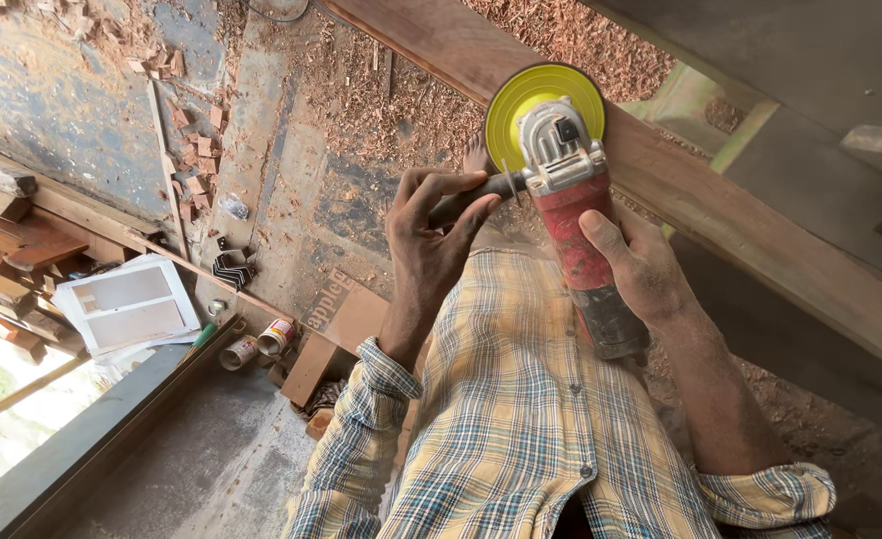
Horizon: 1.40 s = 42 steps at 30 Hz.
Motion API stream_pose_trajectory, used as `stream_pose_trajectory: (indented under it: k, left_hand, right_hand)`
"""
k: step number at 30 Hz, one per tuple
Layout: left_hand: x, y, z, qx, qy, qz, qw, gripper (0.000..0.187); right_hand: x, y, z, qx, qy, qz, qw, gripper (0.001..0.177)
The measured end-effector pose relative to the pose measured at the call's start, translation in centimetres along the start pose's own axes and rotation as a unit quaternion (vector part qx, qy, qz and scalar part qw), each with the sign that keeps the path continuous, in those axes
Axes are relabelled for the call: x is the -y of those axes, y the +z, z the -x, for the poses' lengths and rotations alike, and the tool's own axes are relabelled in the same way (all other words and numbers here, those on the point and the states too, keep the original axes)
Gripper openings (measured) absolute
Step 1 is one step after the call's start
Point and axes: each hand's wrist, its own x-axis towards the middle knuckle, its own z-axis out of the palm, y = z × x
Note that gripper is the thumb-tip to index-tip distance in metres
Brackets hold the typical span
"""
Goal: The person sands a long wooden plank using a handheld power sander, moving the tool back and forth along the surface while holding the plank in place with their other hand.
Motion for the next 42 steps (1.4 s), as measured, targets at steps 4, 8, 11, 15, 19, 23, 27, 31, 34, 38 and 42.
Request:
stream_pose_trajectory:
  k: [4, 8, 11, 15, 19, 23, 27, 31, 34, 38, 42]
  left_hand:
    - [-0.3, 1.4, 1.2, 0.013, 0.002, 0.002, 1.0, 0.026]
    - [-0.9, 3.0, 2.3, 0.034, -0.02, 0.019, 0.999, 0.027]
    - [-1.2, 4.5, 3.0, 0.031, 0.015, 0.007, 0.999, 0.027]
    - [-2.1, 6.2, 3.9, 0.057, -0.008, 0.035, 0.998, 0.027]
    - [-2.8, 7.4, 4.5, 0.08, -0.043, 0.014, 0.996, 0.027]
    - [-3.3, 8.3, 5.1, 0.09, -0.002, 0.027, 0.996, 0.027]
    - [-3.4, 9.3, 5.7, 0.115, -0.014, 0.041, 0.992, 0.027]
    - [-3.6, 10.2, 6.4, 0.135, -0.027, 0.042, 0.99, 0.027]
    - [-4.0, 10.9, 6.7, 0.14, -0.014, 0.043, 0.989, 0.027]
    - [-4.6, 11.8, 7.2, 0.149, -0.019, 0.027, 0.988, 0.027]
    - [-5.0, 13.1, 7.8, 0.163, -0.025, 0.031, 0.986, 0.026]
  right_hand:
    - [-1.0, -1.0, 1.7, -0.02, 0.024, -0.02, 0.999, 0.059]
    - [-2.2, -2.5, 3.3, -0.032, 0.016, -0.016, 0.999, 0.06]
    - [-2.8, -3.4, 4.6, -0.042, 0.013, -0.028, 0.999, 0.061]
    - [-3.5, -4.4, 6.5, -0.066, 0.041, -0.038, 0.996, 0.062]
    - [-4.8, -5.4, 7.6, -0.072, -0.012, -0.046, 0.996, 0.062]
    - [-5.7, -6.0, 9.0, -0.082, 0.028, -0.082, 0.993, 0.063]
    - [-6.6, -6.6, 9.8, -0.084, 0.042, -0.083, 0.992, 0.065]
    - [-7.4, -7.3, 10.8, -0.1, 0.047, -0.095, 0.989, 0.065]
    - [-8.0, -7.8, 11.5, -0.11, 0.048, -0.064, 0.991, 0.065]
    - [-8.9, -8.4, 12.5, -0.104, 0.027, -0.105, 0.989, 0.062]
    - [-9.6, -9.2, 13.7, -0.099, 0.036, -0.138, 0.985, 0.061]
